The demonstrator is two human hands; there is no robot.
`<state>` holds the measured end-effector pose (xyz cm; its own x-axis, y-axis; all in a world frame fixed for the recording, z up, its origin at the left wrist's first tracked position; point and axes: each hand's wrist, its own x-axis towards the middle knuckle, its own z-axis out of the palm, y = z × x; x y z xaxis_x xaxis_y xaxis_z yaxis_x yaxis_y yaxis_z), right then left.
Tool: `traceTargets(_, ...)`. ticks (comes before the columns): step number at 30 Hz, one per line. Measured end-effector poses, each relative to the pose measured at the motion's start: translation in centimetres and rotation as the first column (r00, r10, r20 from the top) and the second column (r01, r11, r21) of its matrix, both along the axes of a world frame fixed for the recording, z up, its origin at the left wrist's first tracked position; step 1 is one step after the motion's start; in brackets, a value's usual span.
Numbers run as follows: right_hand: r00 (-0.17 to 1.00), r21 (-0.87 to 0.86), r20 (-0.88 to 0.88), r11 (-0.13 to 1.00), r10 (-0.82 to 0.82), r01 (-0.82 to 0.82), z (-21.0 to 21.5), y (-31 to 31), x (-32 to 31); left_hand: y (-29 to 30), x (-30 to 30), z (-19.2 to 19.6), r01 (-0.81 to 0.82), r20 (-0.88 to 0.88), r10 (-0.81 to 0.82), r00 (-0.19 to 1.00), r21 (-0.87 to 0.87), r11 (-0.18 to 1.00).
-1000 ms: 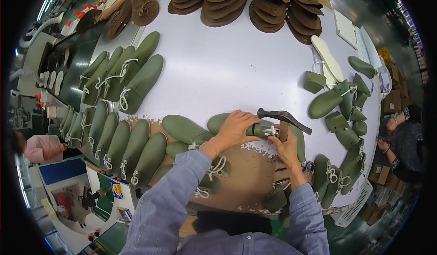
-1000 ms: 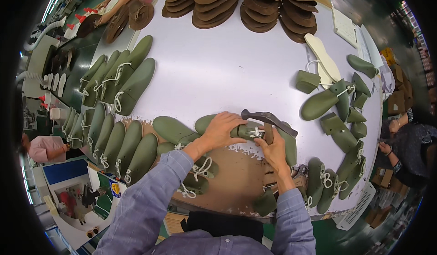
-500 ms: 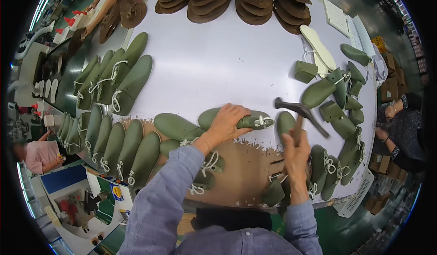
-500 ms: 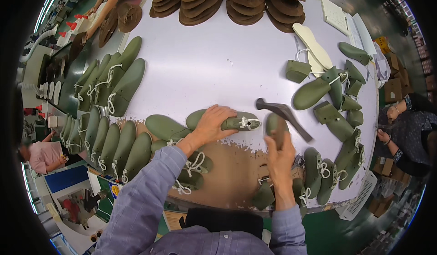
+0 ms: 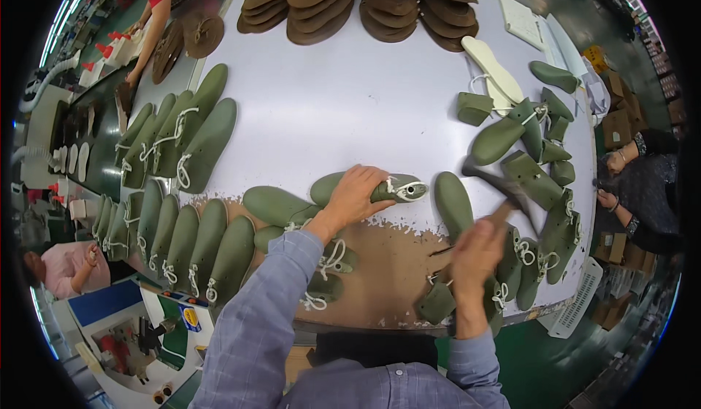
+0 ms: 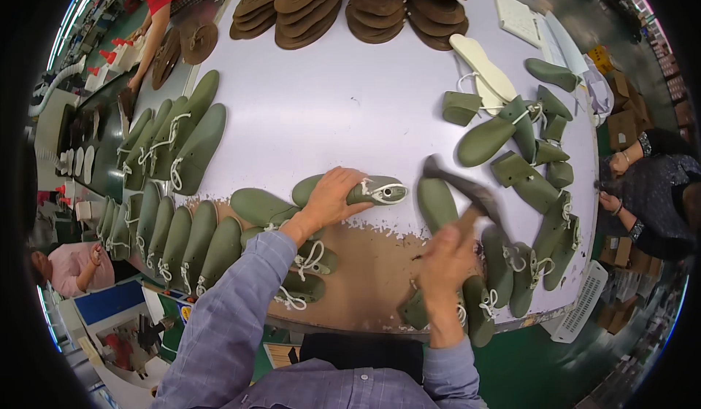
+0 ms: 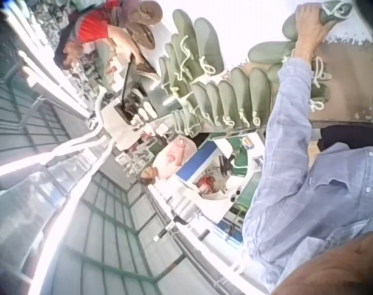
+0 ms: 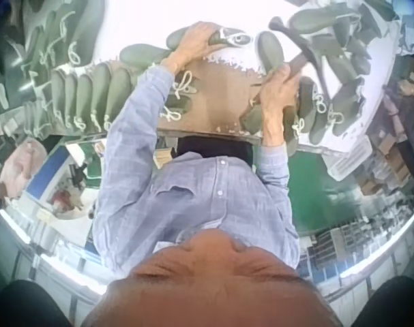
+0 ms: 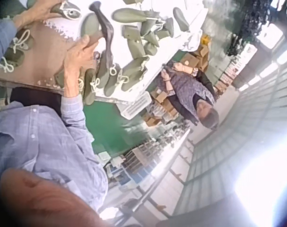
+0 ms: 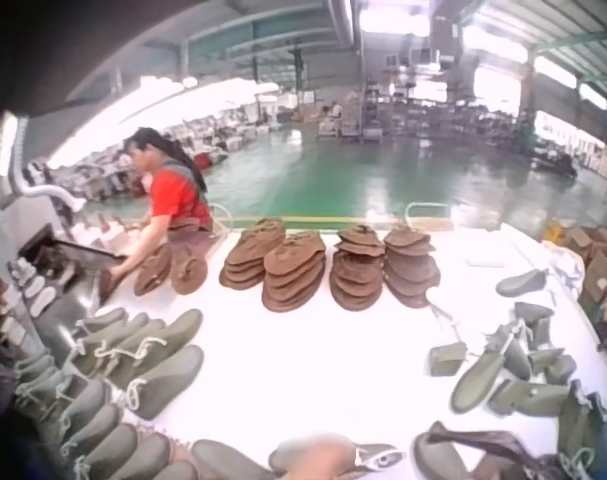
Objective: The person assembles green slipper uppers with white insoles on a factory table. They use a hammer and a metal punch to secure the insole to the upper, then apply adhesive to the insole using a spray gun. The person handles the components one by one, moving finished items aside.
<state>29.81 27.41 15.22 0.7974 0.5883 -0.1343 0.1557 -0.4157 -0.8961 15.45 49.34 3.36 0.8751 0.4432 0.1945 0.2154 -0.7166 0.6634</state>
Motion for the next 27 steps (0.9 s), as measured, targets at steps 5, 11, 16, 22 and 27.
traceTargets(5,0.945,-0.269,0.142,0.93,0.296,-0.251,-4.1,1.0,-2.3,1.6,-0.5,-0.1,0.046,0.021,-0.046,0.999,0.002,0.999)
traceTargets(11,0.918,-0.182,0.224,0.939,0.327,-0.29,-5.3,-3.1,-3.8,6.7,0.8,-0.4,0.133,-0.076,-0.126,0.989,0.094,0.987)
traceTargets(16,0.876,-0.236,0.471,0.972,0.104,0.011,-3.2,-12.5,-3.0,8.2,0.4,3.3,-0.072,-0.19,0.219,0.957,0.577,0.814)
traceTargets(22,0.732,-0.448,0.652,0.88,0.2,0.159,-5.7,-20.0,-4.5,-12.6,7.6,7.5,0.426,-0.435,-0.487,0.757,-0.237,0.873)
traceTargets(27,0.817,-0.37,0.567,0.919,0.105,0.138,-7.5,-22.7,-1.0,-23.9,8.1,1.1,0.217,-0.312,-0.21,0.927,-0.012,0.976)
